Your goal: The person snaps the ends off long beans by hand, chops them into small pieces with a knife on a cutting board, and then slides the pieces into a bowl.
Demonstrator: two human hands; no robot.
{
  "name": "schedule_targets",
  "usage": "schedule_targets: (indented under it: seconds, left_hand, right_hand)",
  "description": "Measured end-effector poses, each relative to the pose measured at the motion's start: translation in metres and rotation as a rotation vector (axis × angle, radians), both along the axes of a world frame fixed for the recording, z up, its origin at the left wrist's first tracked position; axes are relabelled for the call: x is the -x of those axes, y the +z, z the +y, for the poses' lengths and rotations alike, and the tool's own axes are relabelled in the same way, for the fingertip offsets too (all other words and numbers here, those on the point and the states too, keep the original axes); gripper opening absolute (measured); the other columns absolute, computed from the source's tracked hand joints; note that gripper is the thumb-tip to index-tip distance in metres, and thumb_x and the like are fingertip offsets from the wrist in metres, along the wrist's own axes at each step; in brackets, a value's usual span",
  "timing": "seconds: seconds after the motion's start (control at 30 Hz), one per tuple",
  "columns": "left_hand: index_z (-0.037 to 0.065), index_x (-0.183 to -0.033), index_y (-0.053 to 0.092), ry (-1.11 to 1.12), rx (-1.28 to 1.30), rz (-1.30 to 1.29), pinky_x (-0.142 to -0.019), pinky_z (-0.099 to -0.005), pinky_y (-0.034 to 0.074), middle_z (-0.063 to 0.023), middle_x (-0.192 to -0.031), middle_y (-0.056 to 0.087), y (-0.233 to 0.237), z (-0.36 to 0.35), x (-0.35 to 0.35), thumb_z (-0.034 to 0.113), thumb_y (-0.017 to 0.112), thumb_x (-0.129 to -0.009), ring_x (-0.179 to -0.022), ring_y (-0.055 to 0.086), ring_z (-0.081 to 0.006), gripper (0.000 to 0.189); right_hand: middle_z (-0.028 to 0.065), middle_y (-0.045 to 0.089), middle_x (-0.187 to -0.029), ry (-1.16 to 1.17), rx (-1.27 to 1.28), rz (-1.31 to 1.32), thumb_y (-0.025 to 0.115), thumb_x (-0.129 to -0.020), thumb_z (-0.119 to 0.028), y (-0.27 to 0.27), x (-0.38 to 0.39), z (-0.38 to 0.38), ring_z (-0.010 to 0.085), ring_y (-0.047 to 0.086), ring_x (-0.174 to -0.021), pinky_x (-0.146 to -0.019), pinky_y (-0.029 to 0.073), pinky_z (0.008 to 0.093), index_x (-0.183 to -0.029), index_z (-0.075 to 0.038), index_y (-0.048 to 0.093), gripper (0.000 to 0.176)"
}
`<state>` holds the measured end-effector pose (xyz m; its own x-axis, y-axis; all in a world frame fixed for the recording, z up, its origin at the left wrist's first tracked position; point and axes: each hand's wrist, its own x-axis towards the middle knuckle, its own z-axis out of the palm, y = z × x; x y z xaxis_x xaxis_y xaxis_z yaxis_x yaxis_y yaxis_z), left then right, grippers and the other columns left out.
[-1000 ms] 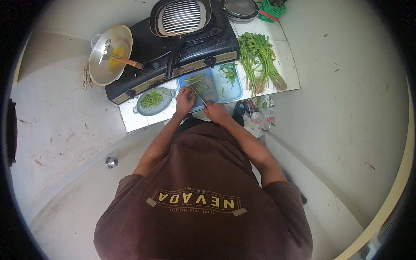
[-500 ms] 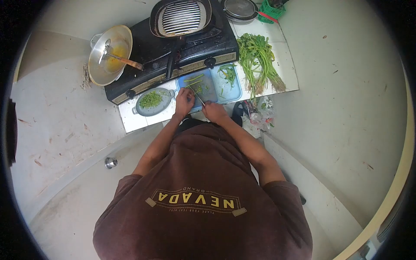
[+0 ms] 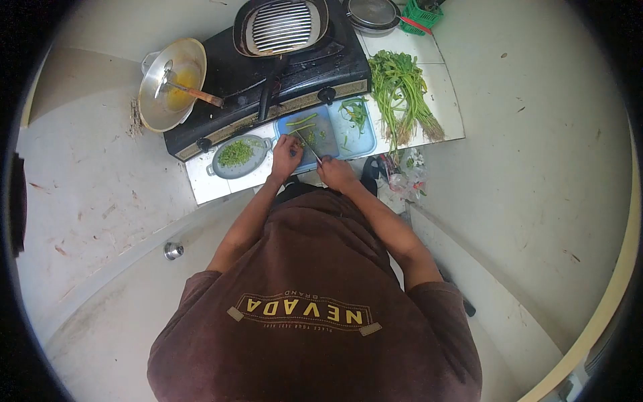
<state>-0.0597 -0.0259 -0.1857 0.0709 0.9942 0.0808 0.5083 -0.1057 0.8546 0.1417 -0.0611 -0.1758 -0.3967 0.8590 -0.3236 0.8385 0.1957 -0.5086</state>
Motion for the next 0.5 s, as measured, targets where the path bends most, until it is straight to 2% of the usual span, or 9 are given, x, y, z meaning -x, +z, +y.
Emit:
schedule_targets:
  seconds: [0.17,0.4,0.5]
  left_hand:
    - [-0.003,-0.096,0.065,-0.028,0.007,0.053,-0.070,-0.0370,0.053,-0.0138,-0.093,0.055,0.004,0.000,0.001,-0.004,0.067,-0.082,-0.075,0.064,-0.0272,0.014]
    - [-0.001,-0.096,0.065,-0.003,0.086,0.031,-0.069,-0.0384,0.052,-0.0145,-0.093,0.056,0.006,-0.001,0.001,-0.004,0.066,-0.083,-0.073,0.061,-0.0290,0.013]
    - [-0.001,-0.097,0.064,-0.012,0.015,0.030,-0.068,-0.0388,0.052,-0.0145,-0.092,0.055,0.002,0.000,0.002,-0.004,0.066,-0.084,-0.073,0.061,-0.0292,0.013]
  right_hand:
    - [0.0267,0.070,-0.083,0.022,0.059,-0.024,0.049,-0.100,-0.033,0.010,0.000,0.001,0.0458,0.070,-0.078,-0.072,0.057,0.0554,-0.101,0.005,0.059,0.040]
    - [0.0279,0.069,-0.078,-0.005,0.059,0.020,0.052,-0.099,-0.032,0.010,0.002,-0.003,0.0471,0.069,-0.076,-0.071,0.056,0.0569,-0.099,0.005,0.057,0.038]
    - [0.0273,0.069,-0.080,-0.009,0.059,0.024,0.052,-0.099,-0.032,0.008,0.004,-0.003,0.0465,0.069,-0.077,-0.072,0.056,0.0563,-0.098,0.005,0.059,0.038]
